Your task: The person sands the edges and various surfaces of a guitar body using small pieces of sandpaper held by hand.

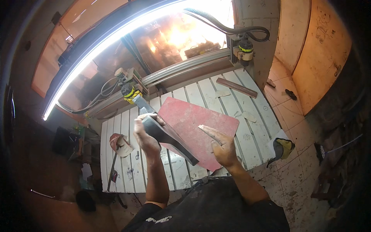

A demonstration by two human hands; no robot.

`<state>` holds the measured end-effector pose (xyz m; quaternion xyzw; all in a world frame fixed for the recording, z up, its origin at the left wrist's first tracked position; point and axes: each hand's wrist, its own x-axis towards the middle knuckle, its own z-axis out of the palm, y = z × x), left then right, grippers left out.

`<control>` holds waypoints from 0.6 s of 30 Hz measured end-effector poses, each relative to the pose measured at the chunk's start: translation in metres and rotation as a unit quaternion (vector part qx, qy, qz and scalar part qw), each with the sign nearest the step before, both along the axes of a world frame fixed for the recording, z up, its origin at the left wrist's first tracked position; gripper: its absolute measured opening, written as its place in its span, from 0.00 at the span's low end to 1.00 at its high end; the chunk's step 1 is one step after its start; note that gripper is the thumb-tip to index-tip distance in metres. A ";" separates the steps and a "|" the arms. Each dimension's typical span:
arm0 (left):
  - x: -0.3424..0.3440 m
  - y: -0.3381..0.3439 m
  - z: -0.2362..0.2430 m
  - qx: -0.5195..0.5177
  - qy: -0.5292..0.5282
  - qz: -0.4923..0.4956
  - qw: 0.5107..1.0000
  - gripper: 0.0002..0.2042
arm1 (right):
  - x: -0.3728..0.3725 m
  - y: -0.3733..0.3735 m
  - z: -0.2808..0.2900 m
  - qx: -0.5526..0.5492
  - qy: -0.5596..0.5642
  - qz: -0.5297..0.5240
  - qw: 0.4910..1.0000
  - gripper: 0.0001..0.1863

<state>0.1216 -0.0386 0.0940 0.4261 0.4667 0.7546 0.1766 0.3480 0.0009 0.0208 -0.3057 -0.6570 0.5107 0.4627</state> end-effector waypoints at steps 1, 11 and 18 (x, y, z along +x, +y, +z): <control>0.001 -0.001 -0.004 0.003 0.041 -0.022 0.999 0.20 | -0.002 0.000 0.002 0.006 -0.003 0.008 1.000 0.32; 0.026 -0.044 -0.002 -0.117 0.123 -0.113 0.979 0.18 | 0.005 -0.019 0.052 0.079 -0.025 0.016 0.996 0.26; 0.049 -0.062 -0.017 -0.115 0.261 -0.070 0.956 0.32 | 0.019 -0.028 0.128 0.300 -0.104 0.182 0.931 0.25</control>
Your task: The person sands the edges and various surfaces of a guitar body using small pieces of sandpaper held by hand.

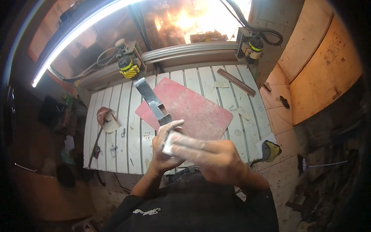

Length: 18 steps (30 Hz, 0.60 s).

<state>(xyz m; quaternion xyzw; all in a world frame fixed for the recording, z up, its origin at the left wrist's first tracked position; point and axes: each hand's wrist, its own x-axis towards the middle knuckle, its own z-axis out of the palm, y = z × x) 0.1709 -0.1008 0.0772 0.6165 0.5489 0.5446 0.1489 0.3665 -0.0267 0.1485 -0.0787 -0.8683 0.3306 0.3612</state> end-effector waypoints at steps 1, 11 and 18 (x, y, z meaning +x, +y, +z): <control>0.002 -0.004 -0.003 -0.010 0.006 -0.002 1.000 0.37 | -0.001 -0.003 0.009 0.041 -0.056 0.045 0.997 0.25; 0.017 -0.005 -0.016 0.056 -0.031 -0.037 0.997 0.63 | -0.002 0.010 0.042 0.094 -0.220 0.085 0.967 0.27; 0.024 -0.014 -0.022 0.023 0.008 -0.026 0.999 0.62 | 0.000 0.031 0.038 0.070 -0.161 0.101 0.979 0.27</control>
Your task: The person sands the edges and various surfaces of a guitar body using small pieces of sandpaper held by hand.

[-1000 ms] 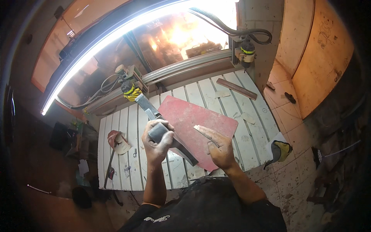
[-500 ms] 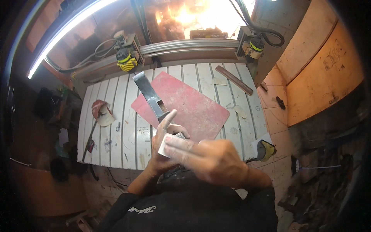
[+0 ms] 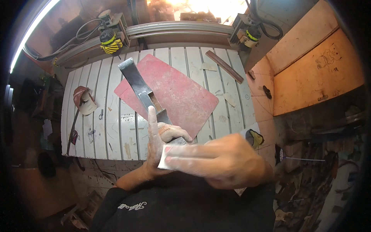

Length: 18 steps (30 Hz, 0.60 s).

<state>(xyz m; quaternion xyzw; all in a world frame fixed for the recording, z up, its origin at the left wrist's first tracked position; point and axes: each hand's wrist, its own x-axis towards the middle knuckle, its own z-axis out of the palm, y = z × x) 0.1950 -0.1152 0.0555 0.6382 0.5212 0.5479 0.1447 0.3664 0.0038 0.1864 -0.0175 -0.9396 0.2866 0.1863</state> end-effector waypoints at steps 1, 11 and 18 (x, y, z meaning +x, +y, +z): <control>0.000 0.001 0.000 0.011 0.023 0.006 1.000 0.61 | 0.000 0.000 0.001 -0.003 -0.039 -0.017 0.999 0.26; 0.002 0.013 0.000 0.093 0.004 -0.031 0.995 0.65 | -0.006 0.005 0.012 -0.093 -0.148 0.035 0.984 0.25; 0.011 0.013 -0.017 0.095 -0.047 -0.058 0.993 0.63 | -0.007 0.009 0.022 -0.105 -0.202 0.088 0.970 0.27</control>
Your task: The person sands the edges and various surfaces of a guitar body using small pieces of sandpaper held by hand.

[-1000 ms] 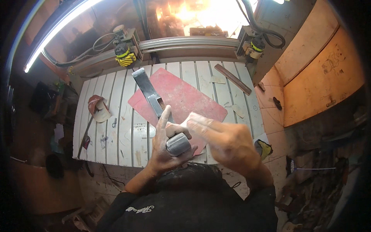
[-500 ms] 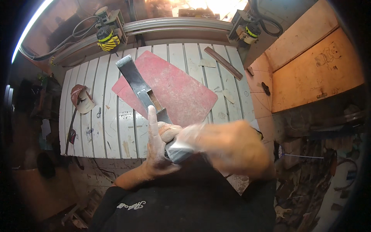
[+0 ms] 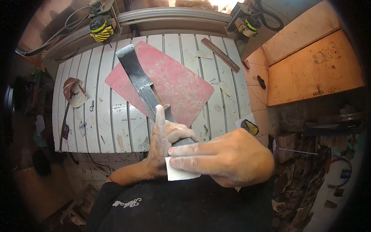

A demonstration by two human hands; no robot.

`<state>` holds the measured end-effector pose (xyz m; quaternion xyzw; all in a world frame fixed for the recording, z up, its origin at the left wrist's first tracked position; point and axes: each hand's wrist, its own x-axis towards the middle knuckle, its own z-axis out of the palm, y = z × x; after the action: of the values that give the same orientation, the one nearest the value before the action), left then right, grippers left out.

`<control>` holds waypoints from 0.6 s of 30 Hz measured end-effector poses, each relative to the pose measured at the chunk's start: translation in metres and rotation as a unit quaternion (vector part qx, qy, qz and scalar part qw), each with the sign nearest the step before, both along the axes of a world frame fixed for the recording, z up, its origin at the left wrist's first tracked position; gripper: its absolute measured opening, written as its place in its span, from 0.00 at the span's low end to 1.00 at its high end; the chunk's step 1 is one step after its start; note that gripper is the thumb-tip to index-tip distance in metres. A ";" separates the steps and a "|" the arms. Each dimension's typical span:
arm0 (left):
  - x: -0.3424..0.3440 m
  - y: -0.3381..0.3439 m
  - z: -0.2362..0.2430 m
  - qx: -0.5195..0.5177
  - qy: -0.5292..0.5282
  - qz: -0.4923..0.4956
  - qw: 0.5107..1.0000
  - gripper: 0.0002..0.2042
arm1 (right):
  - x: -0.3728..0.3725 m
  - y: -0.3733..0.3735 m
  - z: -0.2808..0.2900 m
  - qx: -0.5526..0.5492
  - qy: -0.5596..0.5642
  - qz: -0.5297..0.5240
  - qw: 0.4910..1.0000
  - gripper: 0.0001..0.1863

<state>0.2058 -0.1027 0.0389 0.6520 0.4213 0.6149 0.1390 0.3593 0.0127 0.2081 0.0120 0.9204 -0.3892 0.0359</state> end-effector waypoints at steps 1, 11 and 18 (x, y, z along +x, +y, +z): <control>0.001 0.000 0.005 0.006 -0.010 -0.005 1.000 0.62 | 0.003 -0.004 0.000 0.010 -0.008 -0.020 1.000 0.29; 0.018 0.000 -0.003 -0.029 0.031 -0.015 0.999 0.59 | 0.025 -0.005 -0.012 0.021 0.005 -0.030 0.999 0.29; 0.018 0.000 0.015 -0.047 0.089 -0.046 0.994 0.65 | 0.046 -0.007 -0.002 0.039 0.050 -0.132 0.989 0.22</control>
<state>0.2237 -0.1024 0.0542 0.7157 0.4296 0.5270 0.1594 0.4049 0.0058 0.2062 0.1153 0.9259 -0.3544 -0.0623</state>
